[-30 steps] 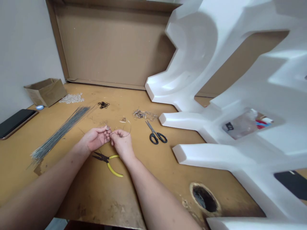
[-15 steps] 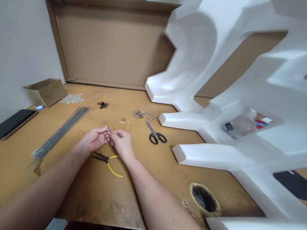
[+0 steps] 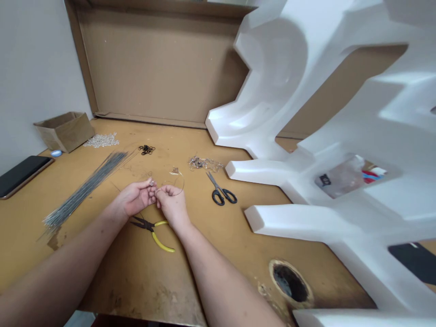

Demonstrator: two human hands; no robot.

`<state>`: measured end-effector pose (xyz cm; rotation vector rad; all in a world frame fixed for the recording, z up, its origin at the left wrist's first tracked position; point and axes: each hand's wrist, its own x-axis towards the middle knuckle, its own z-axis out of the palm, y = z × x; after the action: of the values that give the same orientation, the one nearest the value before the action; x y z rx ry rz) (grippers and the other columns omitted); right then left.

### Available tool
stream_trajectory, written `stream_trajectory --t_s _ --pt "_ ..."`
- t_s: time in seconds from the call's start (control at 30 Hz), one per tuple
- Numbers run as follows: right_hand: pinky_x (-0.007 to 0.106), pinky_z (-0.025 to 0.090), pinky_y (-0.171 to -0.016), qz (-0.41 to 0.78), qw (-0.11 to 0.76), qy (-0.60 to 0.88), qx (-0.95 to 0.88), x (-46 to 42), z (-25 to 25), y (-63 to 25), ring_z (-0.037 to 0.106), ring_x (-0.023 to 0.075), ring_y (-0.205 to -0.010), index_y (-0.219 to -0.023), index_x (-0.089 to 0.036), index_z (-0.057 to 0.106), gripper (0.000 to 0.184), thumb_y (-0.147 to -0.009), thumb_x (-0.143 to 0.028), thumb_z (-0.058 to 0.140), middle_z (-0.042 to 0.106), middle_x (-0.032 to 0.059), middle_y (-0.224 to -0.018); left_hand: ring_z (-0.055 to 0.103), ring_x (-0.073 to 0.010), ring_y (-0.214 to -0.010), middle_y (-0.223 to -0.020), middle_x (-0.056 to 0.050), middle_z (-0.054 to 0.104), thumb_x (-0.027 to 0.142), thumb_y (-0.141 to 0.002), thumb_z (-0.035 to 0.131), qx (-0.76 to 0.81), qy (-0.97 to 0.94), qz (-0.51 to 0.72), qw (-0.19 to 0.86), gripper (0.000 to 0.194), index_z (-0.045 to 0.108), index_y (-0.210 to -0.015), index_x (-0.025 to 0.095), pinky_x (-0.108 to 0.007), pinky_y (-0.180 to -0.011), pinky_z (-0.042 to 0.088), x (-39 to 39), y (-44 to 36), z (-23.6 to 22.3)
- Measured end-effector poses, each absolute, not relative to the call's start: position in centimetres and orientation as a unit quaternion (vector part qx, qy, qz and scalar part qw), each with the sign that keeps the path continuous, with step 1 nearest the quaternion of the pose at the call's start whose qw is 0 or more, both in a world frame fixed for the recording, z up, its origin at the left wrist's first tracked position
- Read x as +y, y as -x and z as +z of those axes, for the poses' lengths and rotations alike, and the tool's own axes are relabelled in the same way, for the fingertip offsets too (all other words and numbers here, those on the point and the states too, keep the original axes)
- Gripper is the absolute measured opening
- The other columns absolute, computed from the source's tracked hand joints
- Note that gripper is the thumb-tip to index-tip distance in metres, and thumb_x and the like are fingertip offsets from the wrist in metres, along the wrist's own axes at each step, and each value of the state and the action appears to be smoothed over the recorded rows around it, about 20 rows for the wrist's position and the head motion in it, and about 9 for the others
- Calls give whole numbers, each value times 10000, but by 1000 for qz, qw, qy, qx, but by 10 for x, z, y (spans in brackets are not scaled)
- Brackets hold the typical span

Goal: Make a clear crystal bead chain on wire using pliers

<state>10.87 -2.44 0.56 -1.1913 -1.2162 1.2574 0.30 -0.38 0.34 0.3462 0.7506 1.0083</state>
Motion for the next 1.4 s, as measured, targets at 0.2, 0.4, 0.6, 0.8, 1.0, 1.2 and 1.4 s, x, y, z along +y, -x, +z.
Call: stream_trajectory --t_s 0.2,0.4,0.6,0.8,1.0,1.2,1.4 --pt "196 182 -360 521 491 495 -493 -24 7 -108 278 42 -308 -440 -168 505 130 -565 -201 504 426 -71 -311 425 -61 -397 -447 -6 451 166 -827 338 357 -166 465 793 329 497 -546 104 -181 -440 388 -5 -4 7" --pt "194 178 -359 522 496 491 -491 -25 6 -109 279 42 -311 -437 -166 499 133 -566 -195 504 426 -70 -311 426 -69 -399 -445 -10 450 182 -833 324 360 -181 465 788 345 491 -539 113 -185 -432 386 -4 -4 6" --pt "185 172 -350 530 500 485 -484 -24 7 -109 276 34 -306 -428 -159 497 135 -559 -189 507 420 -70 -305 414 -56 -397 -450 -1 443 149 -824 341 339 -173 474 794 307 503 -567 102 -171 -431 378 -5 -3 6" --pt "166 166 -333 577 506 467 -438 -22 9 -109 288 28 -289 -459 -151 516 99 -546 -197 514 430 -68 -303 467 -60 -444 -495 -16 487 103 -795 385 323 -169 484 796 235 517 -601 85 -175 -481 409 -2 -1 2" --pt "165 133 -308 610 512 436 -420 -20 8 -112 271 24 -264 -471 -149 516 94 -547 -204 529 432 -64 -301 504 -73 -485 -539 -36 536 45 -768 387 313 -172 499 790 195 544 -661 87 -183 -502 422 -1 2 0" --pt "163 119 -301 643 509 410 -400 -17 7 -113 277 25 -261 -498 -144 523 103 -557 -224 550 433 -58 -305 508 -66 -485 -535 -36 543 40 -763 397 313 -170 504 787 194 543 -644 88 -173 -501 420 -3 2 4" --pt "163 120 -296 660 503 400 -390 -15 6 -114 276 27 -255 -513 -137 531 117 -580 -231 551 430 -52 -302 512 -64 -497 -546 -41 558 24 -745 415 319 -168 509 782 192 537 -616 98 -176 -522 427 -3 2 4"
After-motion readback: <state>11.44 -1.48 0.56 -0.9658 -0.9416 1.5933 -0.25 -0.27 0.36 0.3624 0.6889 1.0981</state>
